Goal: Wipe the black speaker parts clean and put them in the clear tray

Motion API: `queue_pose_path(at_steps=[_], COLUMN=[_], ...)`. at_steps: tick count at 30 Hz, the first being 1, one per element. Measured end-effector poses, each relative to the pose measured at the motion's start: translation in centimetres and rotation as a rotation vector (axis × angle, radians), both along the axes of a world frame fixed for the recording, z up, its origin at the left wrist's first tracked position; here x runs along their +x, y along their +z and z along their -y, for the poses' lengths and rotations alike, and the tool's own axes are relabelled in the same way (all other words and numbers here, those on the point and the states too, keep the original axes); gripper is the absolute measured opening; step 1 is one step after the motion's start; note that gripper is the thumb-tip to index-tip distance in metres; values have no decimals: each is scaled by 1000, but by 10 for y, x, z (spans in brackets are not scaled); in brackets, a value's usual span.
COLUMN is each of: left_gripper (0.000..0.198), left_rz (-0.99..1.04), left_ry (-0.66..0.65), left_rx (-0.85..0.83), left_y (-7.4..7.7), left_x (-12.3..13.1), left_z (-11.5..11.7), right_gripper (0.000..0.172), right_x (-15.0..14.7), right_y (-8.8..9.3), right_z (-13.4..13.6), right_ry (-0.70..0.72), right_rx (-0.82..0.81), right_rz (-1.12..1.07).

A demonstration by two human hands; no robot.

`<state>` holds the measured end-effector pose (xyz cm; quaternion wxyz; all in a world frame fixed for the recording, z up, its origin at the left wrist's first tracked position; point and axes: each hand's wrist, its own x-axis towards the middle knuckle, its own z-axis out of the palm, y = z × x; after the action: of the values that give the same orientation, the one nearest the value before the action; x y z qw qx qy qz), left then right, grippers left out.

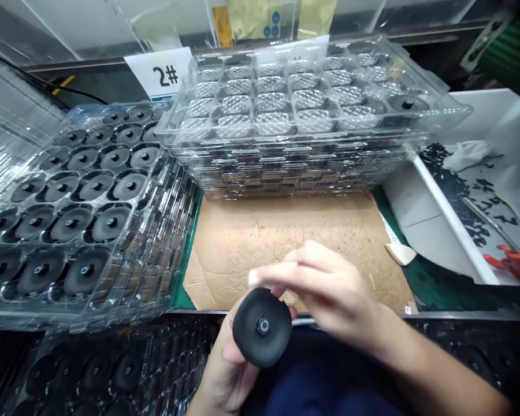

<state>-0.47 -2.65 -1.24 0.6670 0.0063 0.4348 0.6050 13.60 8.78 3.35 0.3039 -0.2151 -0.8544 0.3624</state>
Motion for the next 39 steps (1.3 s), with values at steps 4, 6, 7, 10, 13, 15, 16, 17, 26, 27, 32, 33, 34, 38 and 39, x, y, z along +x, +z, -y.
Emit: queue_pose_path(at_steps=[4, 6, 7, 10, 13, 15, 16, 17, 26, 27, 32, 33, 34, 38, 39], left_gripper=[57, 52, 51, 54, 56, 53, 50, 49, 61, 62, 56, 53, 51, 53, 51], left_rz=[180, 192, 190, 183, 159, 129, 112, 87, -115, -124, -87, -50, -13, 86, 106], left_ry=[-76, -71, -69, -75, -81, -71, -63, -51, 68, 66, 99, 85, 69, 23, 10], left_rx=[100, 109, 108, 102, 103, 91, 81, 76, 115, 122, 165, 174, 182, 217, 216], left_y=[9, 9, 8, 9, 12, 12, 12, 10, -8, -8, -1, 1, 3, 5, 5], left_x=[-2, -4, -4, -4, -1, 2, 3, 3, 7, 7, 5, 5, 5, 8, 9], left_z=[-4, -5, -5, -6, -7, -8, -8, -8, -18, -19, -22, -22, -22, -24, -24], right_gripper=[32, 33, 33, 31, 31, 36, 36, 34, 32, 32, 24, 20, 17, 18, 19], right_x=[22, 30, 32, 34, 26, 17, 12, 7, -9, -8, 14, 20, 27, 44, 46], right_y=[-59, -88, -98, -97, -54, -19, -6, 3, -10, -9, -9, -14, -19, -43, -46], right_z=[5, 13, 17, 19, 13, 13, 14, 16, 22, 22, 27, 27, 27, 23, 21], right_ry=[-244, -206, -187, -212, -311, -231, -99, -54, -180, -211, 4, 63, 78, -213, -288], right_rx=[-97, -73, -54, -36, -51, -12, 58, 88, -50, -59, -662, -846, -1010, -1337, -1335], right_rz=[202, 284, 304, 328, 252, 83, 7, -41, 52, 14, 62, 17, -51, -320, -342])
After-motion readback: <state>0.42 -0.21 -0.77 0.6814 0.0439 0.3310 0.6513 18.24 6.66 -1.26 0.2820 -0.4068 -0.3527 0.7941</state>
